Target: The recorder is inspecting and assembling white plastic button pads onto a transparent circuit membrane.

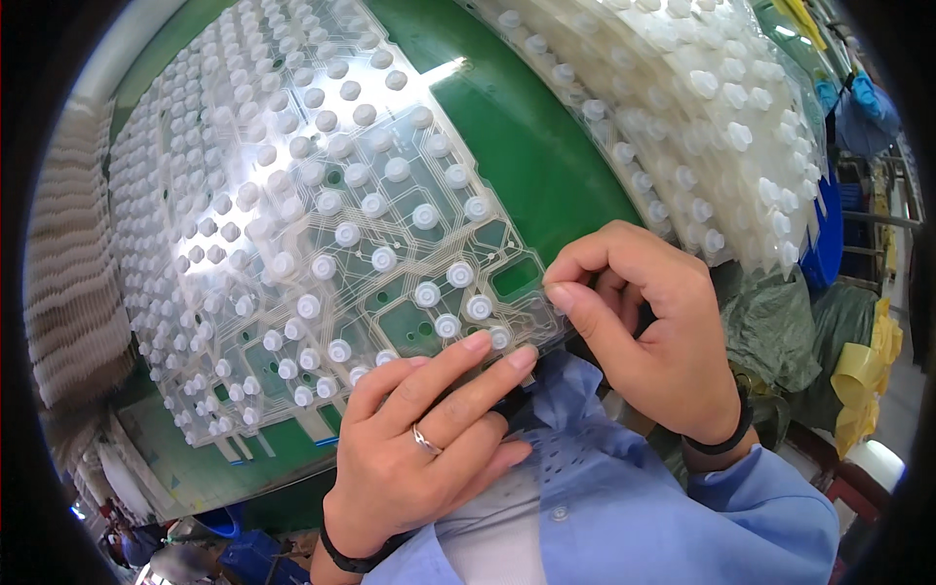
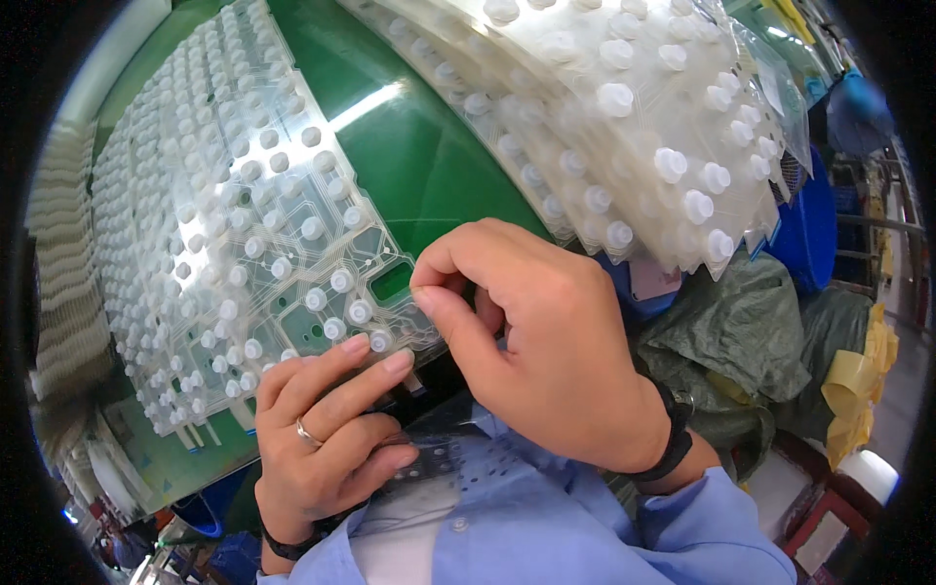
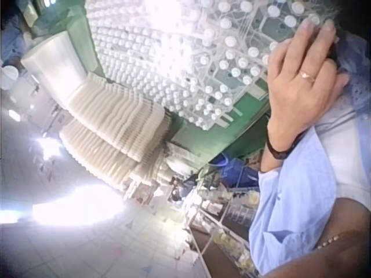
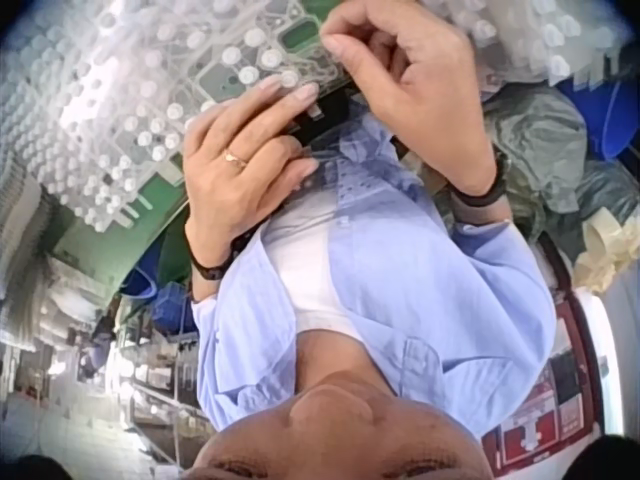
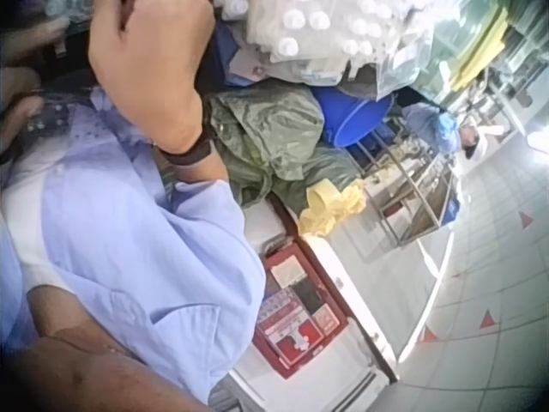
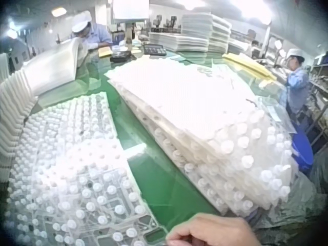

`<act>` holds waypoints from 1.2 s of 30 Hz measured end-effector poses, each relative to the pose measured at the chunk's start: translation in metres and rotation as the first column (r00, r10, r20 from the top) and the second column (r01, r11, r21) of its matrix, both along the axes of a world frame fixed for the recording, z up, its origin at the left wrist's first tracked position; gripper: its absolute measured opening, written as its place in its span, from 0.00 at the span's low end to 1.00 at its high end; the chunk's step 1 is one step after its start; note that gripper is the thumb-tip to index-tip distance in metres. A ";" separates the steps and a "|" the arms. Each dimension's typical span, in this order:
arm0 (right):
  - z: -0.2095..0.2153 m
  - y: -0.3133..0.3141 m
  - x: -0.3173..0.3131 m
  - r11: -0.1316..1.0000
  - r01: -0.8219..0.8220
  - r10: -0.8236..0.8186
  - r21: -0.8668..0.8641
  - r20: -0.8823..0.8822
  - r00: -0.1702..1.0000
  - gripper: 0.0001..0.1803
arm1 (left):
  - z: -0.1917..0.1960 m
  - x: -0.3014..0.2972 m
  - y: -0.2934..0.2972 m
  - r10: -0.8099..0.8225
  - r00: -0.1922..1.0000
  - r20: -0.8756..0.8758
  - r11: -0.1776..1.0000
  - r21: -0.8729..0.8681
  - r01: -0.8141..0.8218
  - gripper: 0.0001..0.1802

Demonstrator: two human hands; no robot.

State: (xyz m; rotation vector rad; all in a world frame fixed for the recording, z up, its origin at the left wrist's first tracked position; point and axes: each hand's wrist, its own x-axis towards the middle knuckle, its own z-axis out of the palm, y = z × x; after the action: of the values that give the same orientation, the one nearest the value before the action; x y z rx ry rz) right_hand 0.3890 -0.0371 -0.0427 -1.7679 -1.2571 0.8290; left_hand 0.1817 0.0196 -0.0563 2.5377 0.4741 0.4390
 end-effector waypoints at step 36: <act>0.011 -0.042 -0.013 0.913 -0.309 0.284 0.266 0.129 0.950 0.14 | 0.019 -0.014 -0.007 0.394 0.910 0.132 0.900 -0.259 -0.352 0.10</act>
State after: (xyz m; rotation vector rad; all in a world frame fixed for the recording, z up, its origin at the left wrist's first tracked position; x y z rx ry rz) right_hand 0.3760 -0.0792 -0.0319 -1.4165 -1.6443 0.6996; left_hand 0.1678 0.0126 -0.0377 2.1570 0.8954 0.7063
